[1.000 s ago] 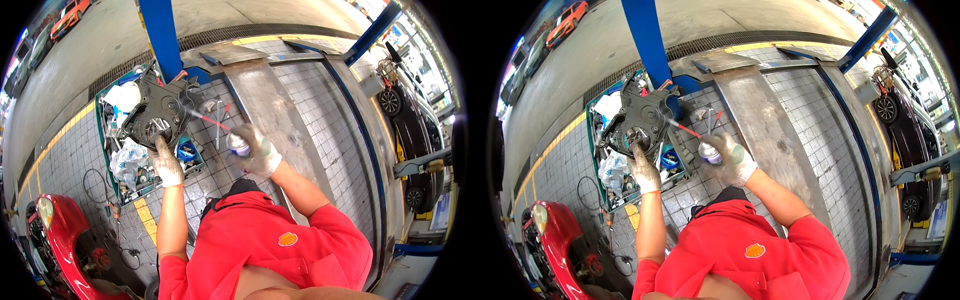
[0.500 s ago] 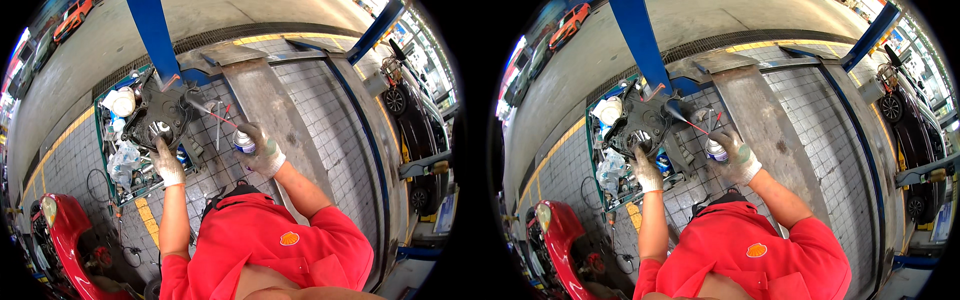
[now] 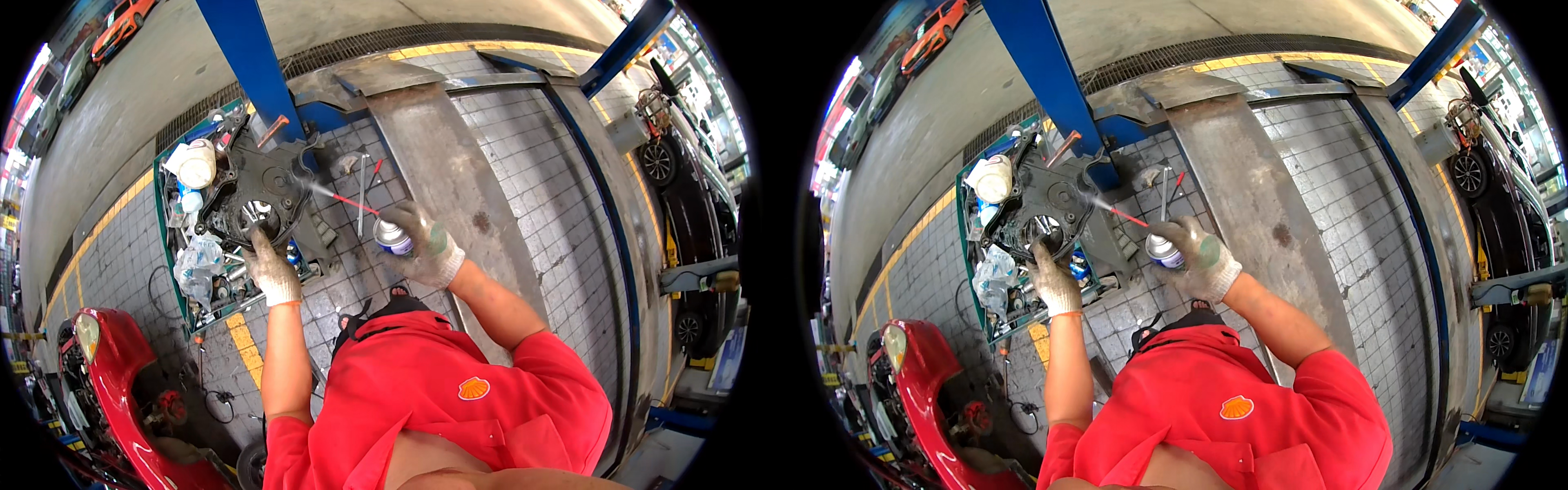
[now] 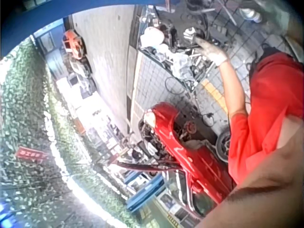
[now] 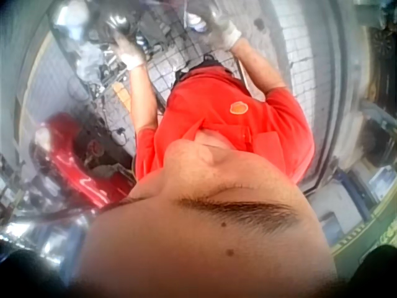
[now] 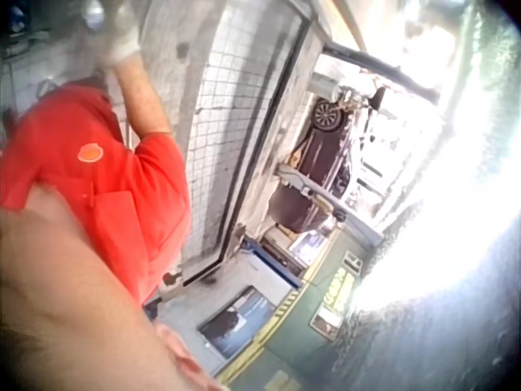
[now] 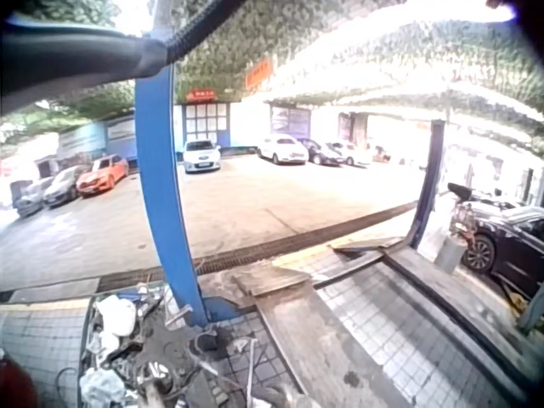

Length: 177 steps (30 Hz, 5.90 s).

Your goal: The person removes a black plastic cover from the car's wheel well, cleans it with a spray can, and then works on the engine bay and brake assembly. They use a power tool to tighten bolts on the brake caliper and handle various engine components.

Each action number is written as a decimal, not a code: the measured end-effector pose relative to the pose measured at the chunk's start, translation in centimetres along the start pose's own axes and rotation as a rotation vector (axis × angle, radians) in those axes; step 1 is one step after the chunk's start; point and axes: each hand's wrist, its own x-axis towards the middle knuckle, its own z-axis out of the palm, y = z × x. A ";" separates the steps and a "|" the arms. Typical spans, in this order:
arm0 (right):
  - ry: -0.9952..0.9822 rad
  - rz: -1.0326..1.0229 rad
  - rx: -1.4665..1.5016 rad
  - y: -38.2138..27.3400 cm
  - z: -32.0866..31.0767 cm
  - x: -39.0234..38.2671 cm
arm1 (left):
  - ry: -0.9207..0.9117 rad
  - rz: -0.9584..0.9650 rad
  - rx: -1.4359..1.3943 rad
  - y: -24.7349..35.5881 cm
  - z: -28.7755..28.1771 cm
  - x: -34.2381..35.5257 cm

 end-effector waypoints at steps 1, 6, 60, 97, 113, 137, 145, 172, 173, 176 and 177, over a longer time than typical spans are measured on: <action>-0.027 -0.005 -0.007 0.1 0.1 0.1 | 0.010 0.000 0.011 -0.1 0.0 0.0; -0.019 0.030 0.017 0.5 -0.1 0.3 | 0.009 0.000 0.038 -0.8 -0.6 0.5; -0.023 0.383 -0.138 8.4 -5.3 3.0 | -0.410 0.151 1.000 -7.0 9.0 2.7; 0.092 0.339 -0.092 11.0 -5.7 3.1 | -0.447 0.288 1.198 -8.3 8.1 5.6; 0.496 1.070 0.382 23.6 0.2 -11.6 | -0.279 0.290 1.068 -4.3 8.9 5.1; 0.503 1.145 0.262 31.1 0.6 -19.9 | -0.404 -0.278 -0.143 -5.5 4.2 5.3; 0.458 0.613 0.290 18.8 -9.1 -4.8 | -0.248 -0.114 0.178 -5.4 2.4 5.6; -0.099 0.236 -0.005 2.9 -2.7 0.3 | -0.077 0.129 0.680 -2.3 5.9 2.3; -0.092 0.231 -0.019 3.1 -2.5 0.4 | -0.095 0.111 0.638 -2.0 5.9 2.1; -0.096 0.233 -0.058 3.2 -2.5 0.6 | -0.094 0.106 0.532 -3.6 4.4 3.5; -0.076 0.248 -0.060 3.4 -2.7 0.7 | -0.114 0.060 0.450 -3.8 4.3 3.5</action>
